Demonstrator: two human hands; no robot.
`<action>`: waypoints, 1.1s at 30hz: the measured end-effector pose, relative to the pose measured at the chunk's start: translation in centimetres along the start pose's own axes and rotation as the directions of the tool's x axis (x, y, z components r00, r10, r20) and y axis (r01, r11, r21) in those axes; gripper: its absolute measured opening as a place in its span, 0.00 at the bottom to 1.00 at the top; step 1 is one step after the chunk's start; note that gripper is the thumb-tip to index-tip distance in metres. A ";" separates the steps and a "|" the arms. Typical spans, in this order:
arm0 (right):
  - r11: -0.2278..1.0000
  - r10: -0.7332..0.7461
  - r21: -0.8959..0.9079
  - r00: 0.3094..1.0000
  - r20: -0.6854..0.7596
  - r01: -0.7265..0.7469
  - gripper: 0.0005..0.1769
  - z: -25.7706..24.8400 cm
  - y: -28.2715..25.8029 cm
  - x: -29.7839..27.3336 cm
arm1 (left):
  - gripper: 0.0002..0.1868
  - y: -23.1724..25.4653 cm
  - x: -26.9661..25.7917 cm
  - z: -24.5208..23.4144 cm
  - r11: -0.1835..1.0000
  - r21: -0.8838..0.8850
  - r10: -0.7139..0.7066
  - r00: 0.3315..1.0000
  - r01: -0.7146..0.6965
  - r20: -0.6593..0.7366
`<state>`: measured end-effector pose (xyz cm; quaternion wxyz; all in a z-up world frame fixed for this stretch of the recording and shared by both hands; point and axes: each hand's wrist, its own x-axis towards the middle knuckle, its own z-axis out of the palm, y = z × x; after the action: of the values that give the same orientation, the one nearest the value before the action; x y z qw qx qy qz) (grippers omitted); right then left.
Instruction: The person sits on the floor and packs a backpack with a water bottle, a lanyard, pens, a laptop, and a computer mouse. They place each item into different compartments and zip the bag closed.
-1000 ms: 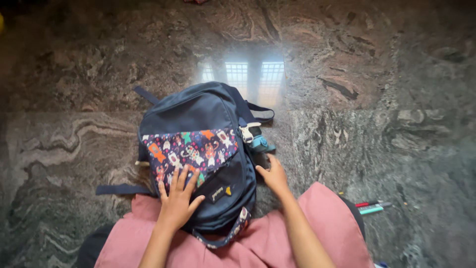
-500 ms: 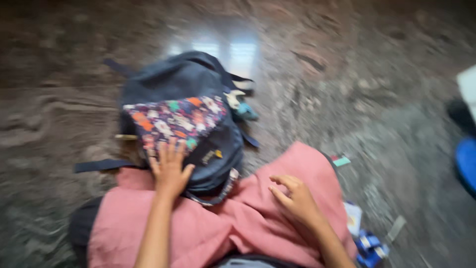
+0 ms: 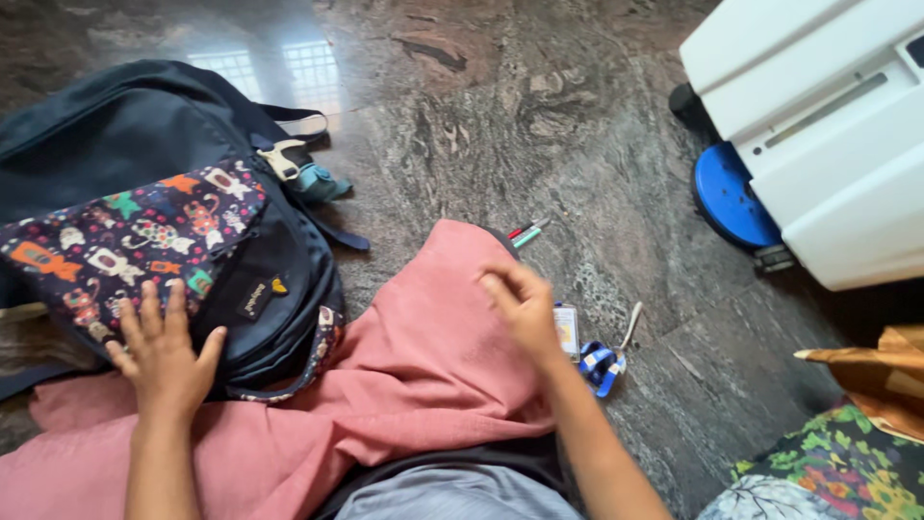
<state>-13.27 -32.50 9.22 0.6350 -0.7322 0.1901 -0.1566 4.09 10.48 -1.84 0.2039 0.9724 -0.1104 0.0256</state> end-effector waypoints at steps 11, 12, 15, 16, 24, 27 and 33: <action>0.610 0.142 -0.779 0.987 -0.070 -0.143 0.43 -19.2 18.6 1.7 | 0.49 0.0 -0.3 0.2 1.000 0.010 -0.006 1.000 0.006 -0.003; 0.486 0.192 -0.866 0.981 -0.026 -0.118 0.52 -19.4 20.3 1.3 | 0.49 0.0 -0.3 0.3 1.000 0.014 -0.006 1.000 0.006 -0.004; 0.330 0.314 -0.874 0.915 -0.254 -0.356 0.62 -17.1 23.9 -0.2 | 0.49 -0.1 -0.2 0.6 0.999 0.041 0.001 1.000 -0.001 -0.012; 0.358 0.310 -0.841 0.902 -0.302 -0.405 0.61 -16.6 24.4 -0.1 | 0.49 -0.1 -0.3 0.7 0.999 0.040 0.003 1.000 -0.003 -0.013; 0.771 0.306 -0.379 0.820 -0.484 -0.512 0.39 -14.4 24.3 1.7 | 0.49 -0.2 -0.4 0.7 0.999 0.048 0.001 1.000 0.001 -0.023; 0.871 0.324 -0.157 0.783 -0.530 -0.466 0.30 -14.4 21.7 2.1 | 0.49 0.3 -0.2 0.2 1.000 0.028 -0.004 1.000 0.004 -0.018; 0.876 0.391 0.363 0.909 -0.148 -0.318 0.30 -12.4 6.2 4.2 | 0.27 7.5 0.5 -3.4 0.981 -0.168 0.061 0.980 -0.094 -0.191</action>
<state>-15.90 -46.04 4.87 0.7419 -0.5462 0.3606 -0.1454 2.88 5.04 4.28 0.2973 0.9389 -0.1308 0.1140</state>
